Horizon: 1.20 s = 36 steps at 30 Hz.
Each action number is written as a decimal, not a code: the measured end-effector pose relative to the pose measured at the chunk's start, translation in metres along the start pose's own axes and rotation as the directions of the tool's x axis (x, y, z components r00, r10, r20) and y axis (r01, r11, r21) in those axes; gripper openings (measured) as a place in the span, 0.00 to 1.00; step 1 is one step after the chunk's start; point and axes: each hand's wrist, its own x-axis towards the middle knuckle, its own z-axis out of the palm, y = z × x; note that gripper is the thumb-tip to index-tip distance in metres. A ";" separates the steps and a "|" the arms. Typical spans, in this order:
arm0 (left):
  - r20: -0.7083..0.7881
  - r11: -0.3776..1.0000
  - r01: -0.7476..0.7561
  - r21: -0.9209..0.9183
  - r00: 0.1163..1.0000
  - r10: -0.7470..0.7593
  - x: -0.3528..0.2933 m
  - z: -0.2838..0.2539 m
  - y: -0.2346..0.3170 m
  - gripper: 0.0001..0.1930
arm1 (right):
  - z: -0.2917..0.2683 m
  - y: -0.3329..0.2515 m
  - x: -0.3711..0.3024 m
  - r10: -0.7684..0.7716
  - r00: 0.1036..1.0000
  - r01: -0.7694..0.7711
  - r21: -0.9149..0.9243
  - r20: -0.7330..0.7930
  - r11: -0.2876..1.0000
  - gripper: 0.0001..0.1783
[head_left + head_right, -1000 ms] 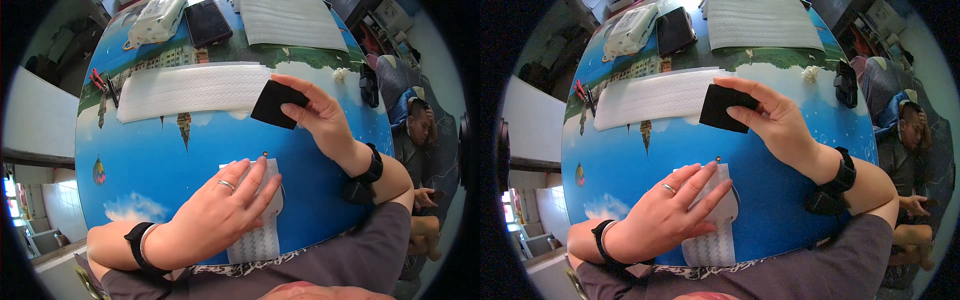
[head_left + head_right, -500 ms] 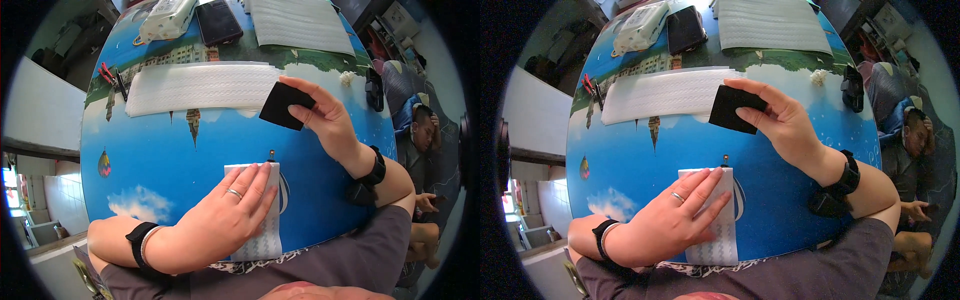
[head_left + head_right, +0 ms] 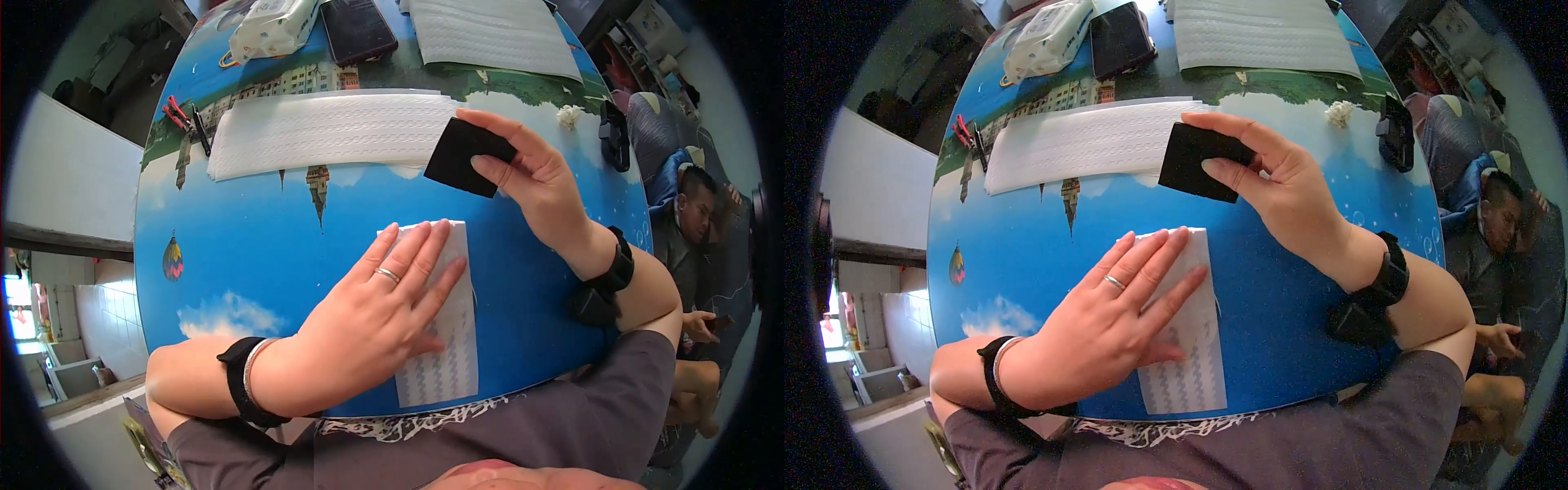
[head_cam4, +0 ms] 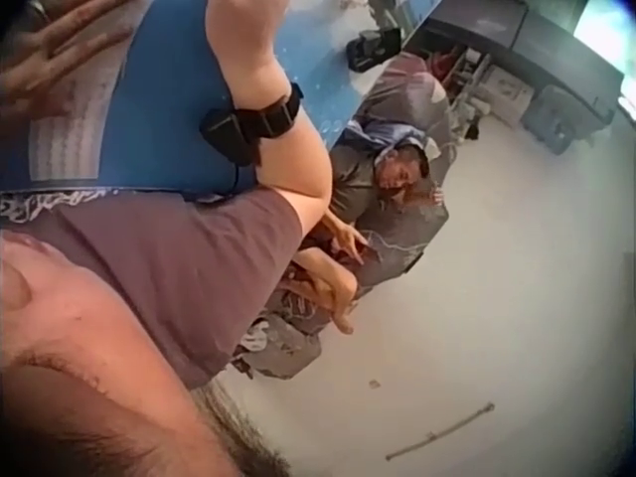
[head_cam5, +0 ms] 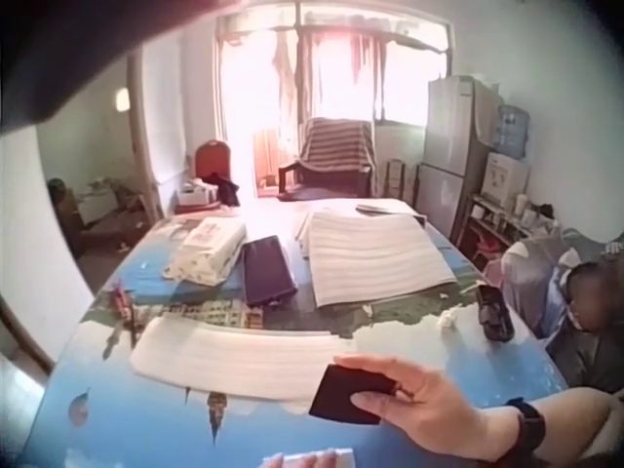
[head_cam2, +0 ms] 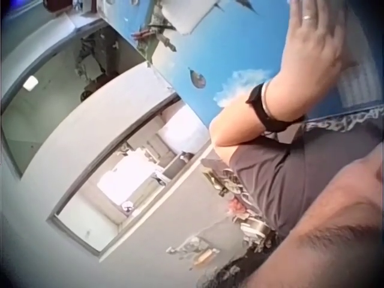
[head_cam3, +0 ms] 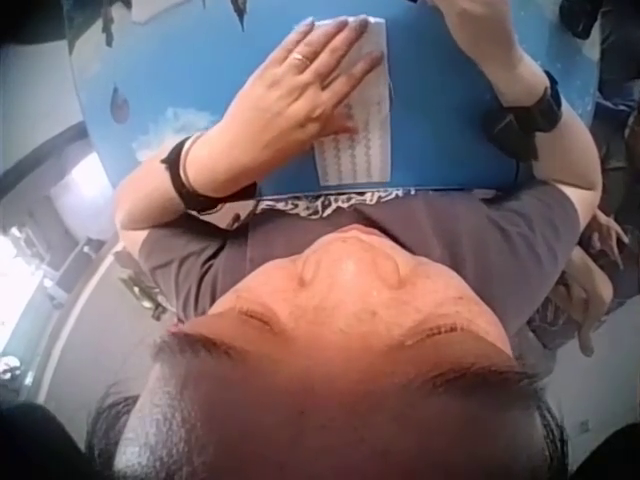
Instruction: The person uses a black scraper to press down on a white adhesive strip, then peels off the backing and folds the strip over. They repeat this process, smoothing out the folded material with the scraper.
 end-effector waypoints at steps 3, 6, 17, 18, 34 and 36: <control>-0.018 1.000 0.010 -0.013 1.000 -0.010 -0.001 0.004 0.003 0.47 | 0.002 -0.004 -0.003 -0.042 0.999 0.042 -0.075 -0.001 0.996 0.26; -0.014 1.000 -0.003 -0.019 1.000 0.003 -0.001 0.006 0.002 0.47 | 0.006 -0.008 -0.004 -0.113 0.993 0.114 -0.190 0.015 0.975 0.26; -0.008 1.000 0.006 -0.026 1.000 -0.007 -0.004 0.010 0.007 0.45 | 0.009 -0.012 -0.004 -0.327 0.924 0.380 -0.401 0.196 0.834 0.24; -0.009 1.000 0.007 -0.030 1.000 -0.007 -0.004 0.011 0.007 0.45 | 0.009 -0.013 -0.004 -0.325 0.925 0.379 -0.401 0.197 0.834 0.24; -0.018 0.999 0.000 -0.047 1.000 -0.001 -0.005 0.014 0.008 0.44 | 0.017 -0.011 -0.010 -0.293 0.928 0.373 -0.569 0.231 0.733 0.27; -0.026 0.999 -0.010 -0.046 1.000 0.008 -0.004 0.016 0.008 0.44 | 0.019 -0.014 -0.006 -0.368 0.917 0.390 -0.522 0.151 0.759 0.26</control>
